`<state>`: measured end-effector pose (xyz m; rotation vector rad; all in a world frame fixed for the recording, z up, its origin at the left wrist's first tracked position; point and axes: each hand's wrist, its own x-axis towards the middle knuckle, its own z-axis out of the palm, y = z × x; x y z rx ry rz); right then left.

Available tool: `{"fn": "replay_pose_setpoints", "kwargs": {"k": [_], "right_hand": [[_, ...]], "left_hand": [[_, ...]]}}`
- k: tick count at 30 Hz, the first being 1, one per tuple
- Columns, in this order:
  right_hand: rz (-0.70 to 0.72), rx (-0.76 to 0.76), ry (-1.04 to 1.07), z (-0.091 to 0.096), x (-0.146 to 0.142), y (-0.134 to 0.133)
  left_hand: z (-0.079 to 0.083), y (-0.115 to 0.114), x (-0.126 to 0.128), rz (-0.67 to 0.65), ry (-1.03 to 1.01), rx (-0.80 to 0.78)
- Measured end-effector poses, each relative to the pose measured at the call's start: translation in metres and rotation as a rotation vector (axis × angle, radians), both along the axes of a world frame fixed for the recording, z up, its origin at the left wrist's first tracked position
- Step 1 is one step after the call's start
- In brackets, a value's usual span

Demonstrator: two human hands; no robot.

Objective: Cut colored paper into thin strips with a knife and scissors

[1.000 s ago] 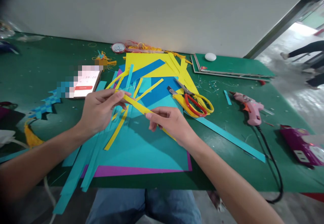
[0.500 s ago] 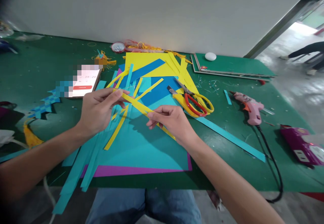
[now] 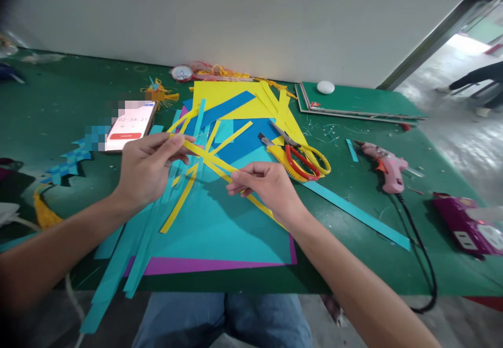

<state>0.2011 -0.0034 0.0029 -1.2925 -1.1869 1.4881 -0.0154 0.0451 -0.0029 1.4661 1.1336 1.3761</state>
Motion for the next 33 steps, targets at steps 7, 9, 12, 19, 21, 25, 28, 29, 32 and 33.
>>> {"fn": "replay_pose_setpoints", "kwargs": {"k": [7,9,12,19,21,25,28,29,32,33], "right_hand": [[0.006,0.032,-0.025,-0.003,0.008,0.001],[0.006,0.034,-0.022,0.000,0.009,0.001],[0.032,0.016,0.001,0.004,0.008,0.000],[0.054,0.102,-0.029,0.000,0.006,-0.001],[0.049,0.116,-0.037,-0.001,0.006,-0.001],[0.020,0.120,-0.053,-0.001,0.004,-0.001],[-0.015,0.140,-0.078,-0.003,0.001,-0.001],[-0.026,0.150,-0.082,-0.004,0.001,-0.001],[-0.023,0.165,-0.079,-0.006,0.000,-0.001],[-0.014,0.160,-0.086,-0.006,0.000,0.000]], "left_hand": [[0.003,0.009,-0.005,0.043,-0.036,0.021],[0.004,0.010,-0.006,0.042,-0.047,0.015],[0.003,0.009,-0.005,0.059,-0.020,-0.017],[0.001,0.006,-0.003,0.011,-0.023,-0.017],[0.001,0.006,-0.003,0.014,-0.024,-0.011],[0.002,0.005,-0.002,0.051,0.002,0.012],[0.003,0.005,-0.002,0.051,0.009,0.001],[0.003,0.004,-0.002,0.050,0.013,-0.009],[0.004,0.004,-0.002,0.050,0.012,-0.027],[0.004,0.004,-0.003,0.046,0.008,-0.025]]}}
